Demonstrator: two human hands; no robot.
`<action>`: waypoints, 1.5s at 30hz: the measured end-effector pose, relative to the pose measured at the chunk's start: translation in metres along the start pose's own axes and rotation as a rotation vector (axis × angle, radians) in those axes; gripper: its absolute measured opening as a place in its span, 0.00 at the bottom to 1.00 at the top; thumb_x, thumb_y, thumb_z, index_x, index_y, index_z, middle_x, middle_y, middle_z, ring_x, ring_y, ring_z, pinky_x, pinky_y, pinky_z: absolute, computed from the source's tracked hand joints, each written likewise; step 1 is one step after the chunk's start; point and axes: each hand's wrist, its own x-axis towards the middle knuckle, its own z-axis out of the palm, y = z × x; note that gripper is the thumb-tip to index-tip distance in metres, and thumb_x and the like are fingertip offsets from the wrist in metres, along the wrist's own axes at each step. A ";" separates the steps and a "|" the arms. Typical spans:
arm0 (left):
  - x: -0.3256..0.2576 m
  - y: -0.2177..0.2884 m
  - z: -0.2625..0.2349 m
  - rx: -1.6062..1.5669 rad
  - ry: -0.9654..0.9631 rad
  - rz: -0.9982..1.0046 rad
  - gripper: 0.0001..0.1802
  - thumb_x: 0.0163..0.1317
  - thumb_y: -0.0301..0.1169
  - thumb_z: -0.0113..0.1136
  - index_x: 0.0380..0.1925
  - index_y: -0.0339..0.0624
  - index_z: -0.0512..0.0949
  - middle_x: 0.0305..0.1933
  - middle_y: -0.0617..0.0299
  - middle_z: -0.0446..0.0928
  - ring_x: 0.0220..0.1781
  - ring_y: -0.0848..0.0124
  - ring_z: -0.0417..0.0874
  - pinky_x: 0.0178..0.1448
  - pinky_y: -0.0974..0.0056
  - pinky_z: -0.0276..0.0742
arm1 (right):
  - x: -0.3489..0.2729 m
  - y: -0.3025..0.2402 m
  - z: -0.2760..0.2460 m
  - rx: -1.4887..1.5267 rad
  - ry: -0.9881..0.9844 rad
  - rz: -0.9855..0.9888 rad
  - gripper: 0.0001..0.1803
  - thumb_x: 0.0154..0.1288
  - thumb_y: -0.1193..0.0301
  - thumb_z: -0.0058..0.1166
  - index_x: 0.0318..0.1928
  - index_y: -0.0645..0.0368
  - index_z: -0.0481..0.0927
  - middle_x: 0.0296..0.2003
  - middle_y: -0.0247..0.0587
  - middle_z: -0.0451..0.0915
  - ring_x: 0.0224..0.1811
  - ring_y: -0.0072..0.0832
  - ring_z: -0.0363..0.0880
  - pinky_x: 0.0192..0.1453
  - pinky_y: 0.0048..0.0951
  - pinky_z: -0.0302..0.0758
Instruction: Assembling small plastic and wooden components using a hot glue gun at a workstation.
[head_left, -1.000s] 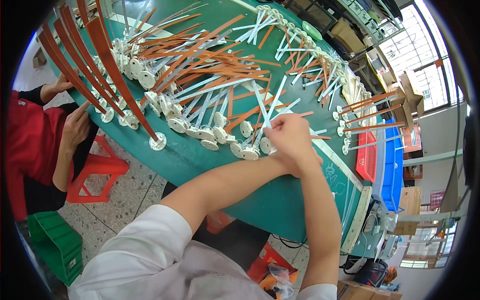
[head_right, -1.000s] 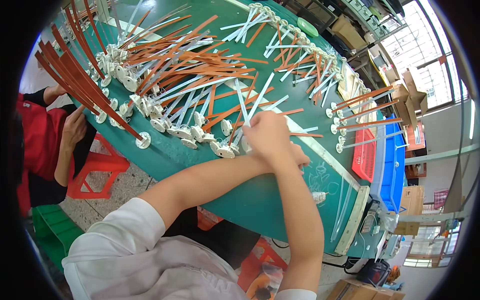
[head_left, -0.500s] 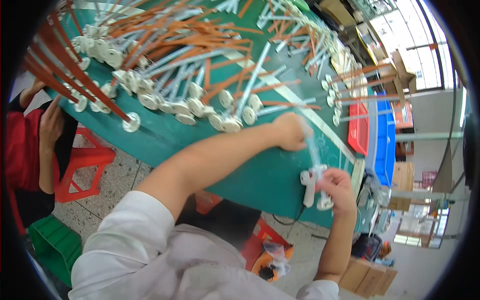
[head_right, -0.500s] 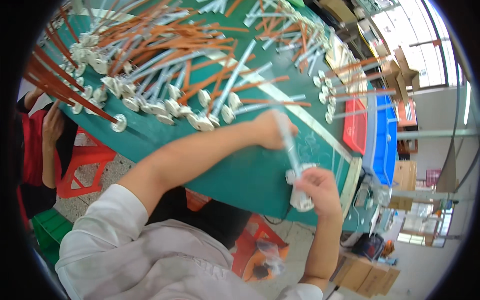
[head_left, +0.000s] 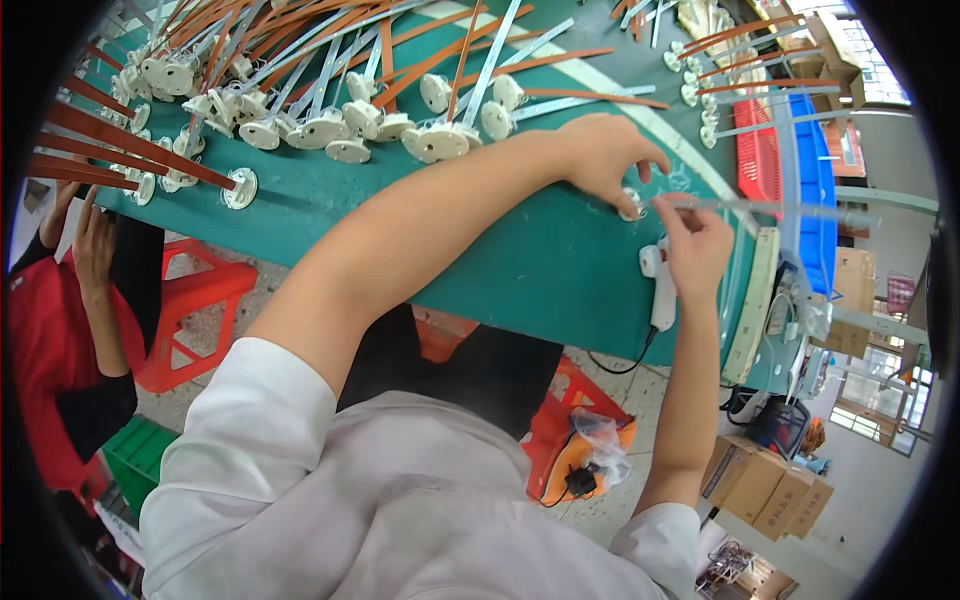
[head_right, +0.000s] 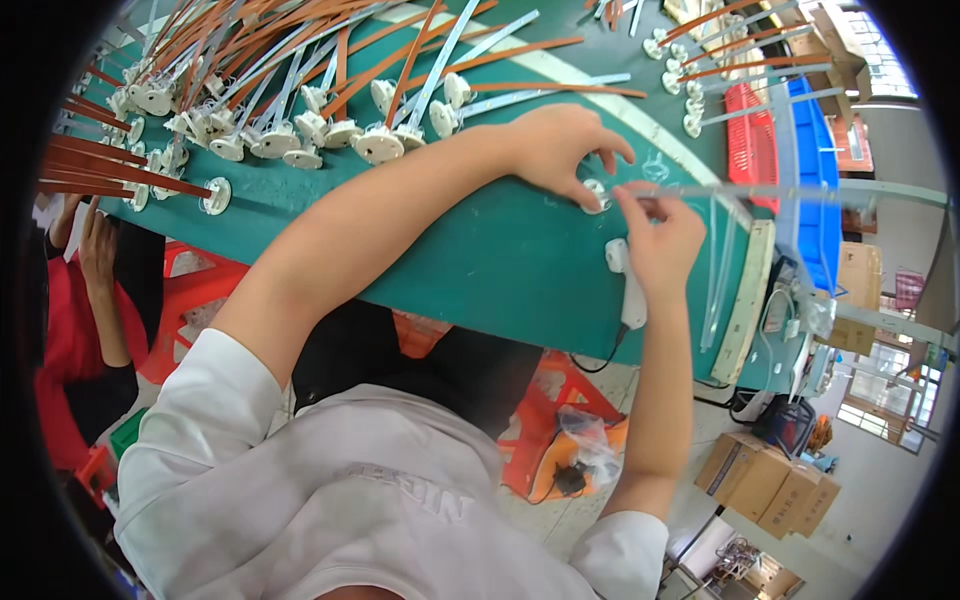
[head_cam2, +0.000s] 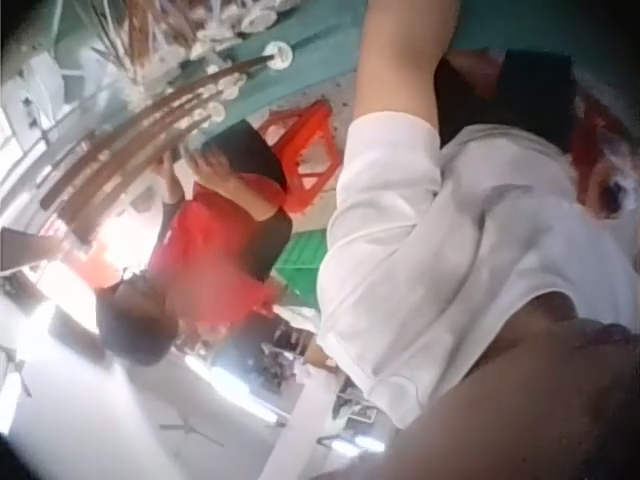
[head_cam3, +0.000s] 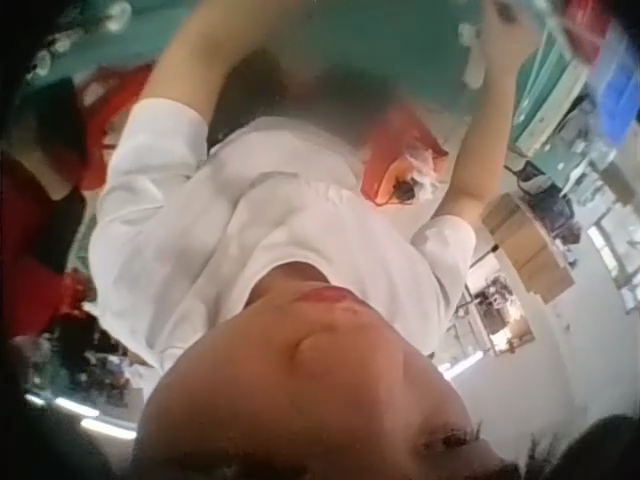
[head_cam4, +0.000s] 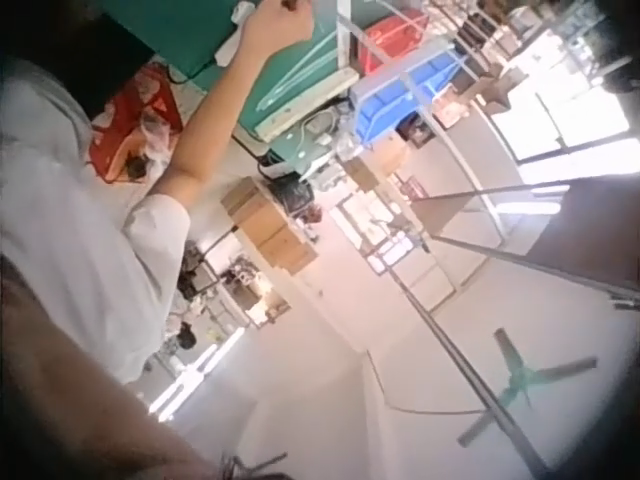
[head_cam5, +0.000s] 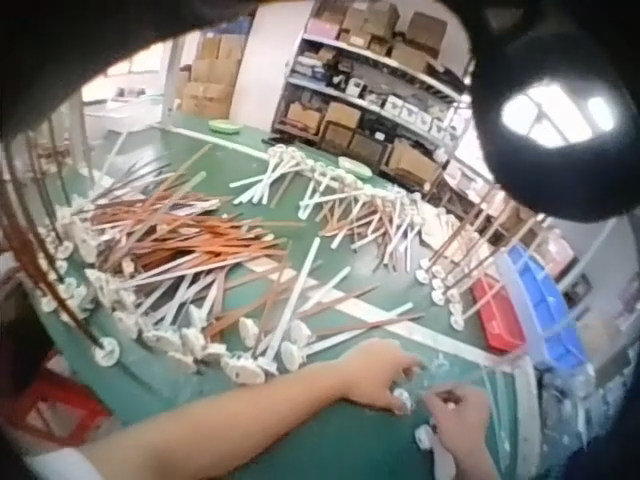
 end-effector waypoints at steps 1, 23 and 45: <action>-0.001 -0.002 0.001 0.005 0.001 -0.001 0.38 0.43 0.49 0.77 0.58 0.53 0.80 0.47 0.68 0.87 0.45 0.60 0.87 0.51 0.55 0.82 | 0.001 -0.001 0.003 0.009 -0.011 0.020 0.09 0.63 0.72 0.68 0.40 0.64 0.88 0.29 0.35 0.86 0.31 0.16 0.81 0.36 0.19 0.72; 0.001 0.008 -0.002 0.048 -0.061 -0.011 0.25 0.42 0.46 0.79 0.39 0.48 0.86 0.33 0.66 0.87 0.36 0.63 0.85 0.42 0.59 0.79 | -0.004 -0.015 0.005 -0.068 0.019 -0.048 0.11 0.60 0.66 0.71 0.40 0.60 0.90 0.29 0.40 0.88 0.29 0.20 0.85 0.37 0.23 0.76; -0.002 0.007 -0.003 0.057 -0.044 0.003 0.25 0.41 0.49 0.80 0.38 0.50 0.85 0.34 0.70 0.87 0.44 0.62 0.82 0.52 0.57 0.76 | -0.005 -0.012 0.008 0.042 0.065 -0.175 0.11 0.59 0.69 0.71 0.37 0.65 0.88 0.26 0.44 0.87 0.24 0.22 0.84 0.33 0.24 0.76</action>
